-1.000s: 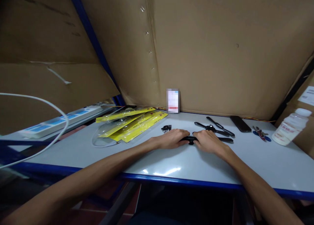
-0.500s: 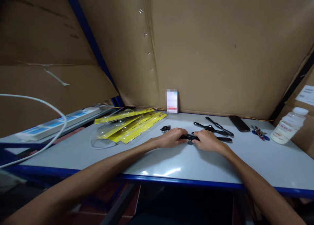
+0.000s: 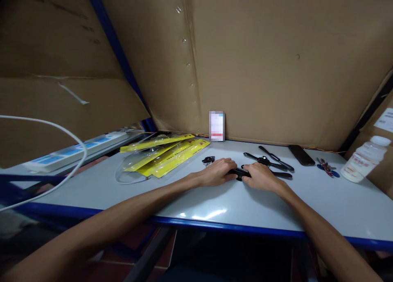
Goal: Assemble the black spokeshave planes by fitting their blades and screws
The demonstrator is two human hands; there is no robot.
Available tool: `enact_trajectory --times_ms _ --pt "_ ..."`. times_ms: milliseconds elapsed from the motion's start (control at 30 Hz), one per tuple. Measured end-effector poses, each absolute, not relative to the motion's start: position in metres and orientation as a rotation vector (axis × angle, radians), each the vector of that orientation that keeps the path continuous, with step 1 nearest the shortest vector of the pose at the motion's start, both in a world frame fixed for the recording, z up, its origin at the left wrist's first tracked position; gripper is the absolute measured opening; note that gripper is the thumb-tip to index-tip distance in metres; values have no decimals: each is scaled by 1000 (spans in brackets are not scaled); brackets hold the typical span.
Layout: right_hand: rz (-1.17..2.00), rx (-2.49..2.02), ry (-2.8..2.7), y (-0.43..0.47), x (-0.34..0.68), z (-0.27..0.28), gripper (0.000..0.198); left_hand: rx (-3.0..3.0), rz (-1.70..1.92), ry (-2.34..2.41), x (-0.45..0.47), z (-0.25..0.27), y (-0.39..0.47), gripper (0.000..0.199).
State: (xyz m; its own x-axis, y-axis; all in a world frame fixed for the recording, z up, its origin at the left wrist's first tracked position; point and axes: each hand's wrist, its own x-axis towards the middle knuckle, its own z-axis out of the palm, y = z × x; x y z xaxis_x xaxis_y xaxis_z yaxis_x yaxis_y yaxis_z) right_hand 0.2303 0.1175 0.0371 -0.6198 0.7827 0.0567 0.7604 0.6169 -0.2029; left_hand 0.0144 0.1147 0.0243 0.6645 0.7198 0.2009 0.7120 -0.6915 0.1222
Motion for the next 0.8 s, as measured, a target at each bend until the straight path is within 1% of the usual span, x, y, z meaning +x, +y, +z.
enact_trajectory --times_ms 200,333,367,400,467,533,600,667,733,800 --pt "293 -1255 -2674 119 232 33 12 2899 364 1171 14 25 117 13" --pt "366 -1232 -2580 125 231 28 14 2864 490 1215 12 23 119 9" --pt "402 -1228 -2538 127 230 27 15 2837 586 1239 12 23 119 10" --pt "446 -1224 -2485 128 229 26 16 2796 722 1274 12 24 118 14" --pt "572 -1207 -2345 130 228 27 20 2663 1085 1355 11 28 117 22" --pt "739 -1143 -2175 129 227 30 24 2468 1436 1403 12 32 116 19" --pt "906 -1066 -2010 126 225 32 27 2286 1604 1348 14 33 114 11" --pt "1039 -1029 -1861 121 221 33 30 2139 1565 1262 18 30 113 11" --pt "1128 -1019 -1732 117 217 32 34 1992 1411 1189 26 23 111 21" --pt "1165 -993 -1645 112 212 30 38 1812 1250 1081 35 14 109 35"
